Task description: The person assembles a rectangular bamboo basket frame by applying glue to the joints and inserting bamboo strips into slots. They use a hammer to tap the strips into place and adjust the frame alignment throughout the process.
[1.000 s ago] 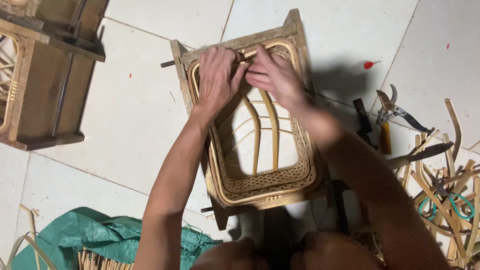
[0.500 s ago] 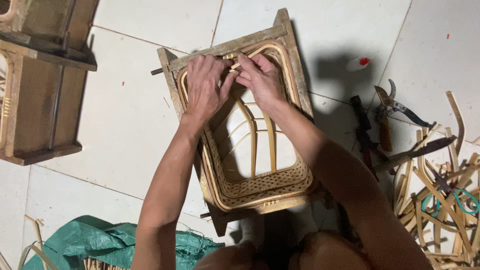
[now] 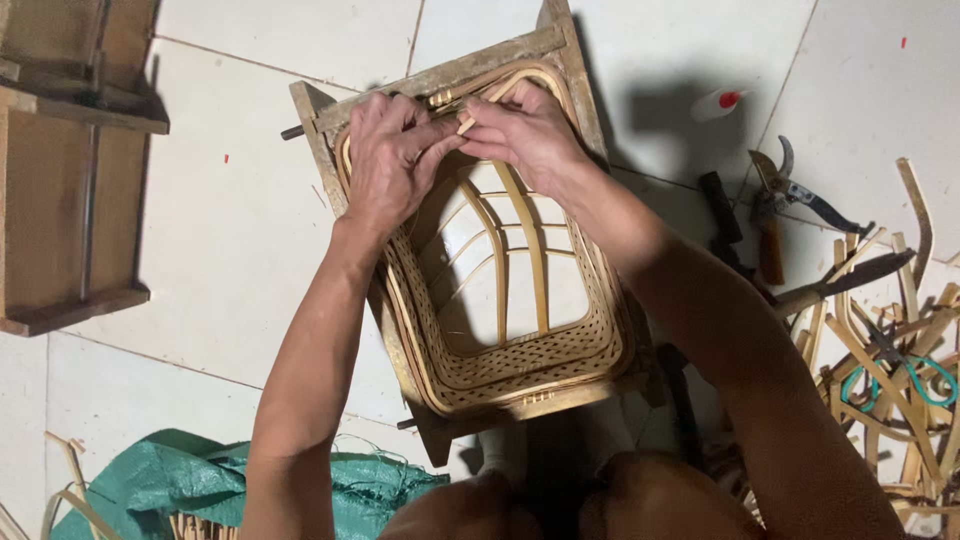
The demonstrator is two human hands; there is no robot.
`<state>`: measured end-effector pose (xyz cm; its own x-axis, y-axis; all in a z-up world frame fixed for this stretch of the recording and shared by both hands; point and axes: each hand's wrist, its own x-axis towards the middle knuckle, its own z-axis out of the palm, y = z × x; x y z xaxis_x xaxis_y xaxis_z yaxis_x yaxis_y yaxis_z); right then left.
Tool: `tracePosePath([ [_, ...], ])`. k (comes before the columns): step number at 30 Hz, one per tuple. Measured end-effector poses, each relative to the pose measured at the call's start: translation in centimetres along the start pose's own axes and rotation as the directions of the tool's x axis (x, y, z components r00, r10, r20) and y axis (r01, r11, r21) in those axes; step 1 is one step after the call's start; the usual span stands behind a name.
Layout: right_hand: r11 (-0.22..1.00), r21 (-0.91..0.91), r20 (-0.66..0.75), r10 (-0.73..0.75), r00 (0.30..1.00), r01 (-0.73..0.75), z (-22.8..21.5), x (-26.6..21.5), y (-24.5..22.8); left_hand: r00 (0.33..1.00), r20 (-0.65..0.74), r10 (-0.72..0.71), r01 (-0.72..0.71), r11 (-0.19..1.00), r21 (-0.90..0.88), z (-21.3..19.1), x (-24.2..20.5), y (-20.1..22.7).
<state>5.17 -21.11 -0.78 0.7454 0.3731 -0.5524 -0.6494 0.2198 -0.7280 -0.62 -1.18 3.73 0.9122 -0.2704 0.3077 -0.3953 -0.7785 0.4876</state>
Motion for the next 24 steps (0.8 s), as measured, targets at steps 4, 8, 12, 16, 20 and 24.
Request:
tracePosePath([
  [4,0.999,-0.045,-0.015,0.004,1.0,-0.005,0.3,0.0,-0.6,1.0,-0.014,0.007,-0.007,1.0,0.011,0.2,0.0,-0.5],
  [8,0.998,-0.054,-0.047,0.022,0.999,-0.024,0.5,0.1,-0.7,0.999,-0.028,0.031,-0.03,0.998,0.053,0.6,-0.1,-0.9],
  [12,0.997,-0.073,-0.072,-0.034,0.997,0.028,0.5,0.2,-0.1,0.999,-0.008,0.031,-0.03,0.996,0.08,0.7,-0.1,-0.8],
  [16,0.994,-0.079,-0.066,-0.086,0.994,0.08,0.1,0.3,0.8,0.997,0.019,0.072,-0.074,0.988,0.137,0.7,0.2,-0.6],
  [20,0.987,-0.068,-0.059,-0.151,0.987,0.147,1.0,0.0,0.8,0.993,0.048,0.105,-0.108,0.992,0.062,0.8,1.1,-0.9],
  [24,0.952,-0.275,-0.107,-0.17,0.98,0.135,1.9,-2.8,-0.5,0.985,0.155,0.074,-0.077,0.997,0.012,1.1,1.6,-1.6],
])
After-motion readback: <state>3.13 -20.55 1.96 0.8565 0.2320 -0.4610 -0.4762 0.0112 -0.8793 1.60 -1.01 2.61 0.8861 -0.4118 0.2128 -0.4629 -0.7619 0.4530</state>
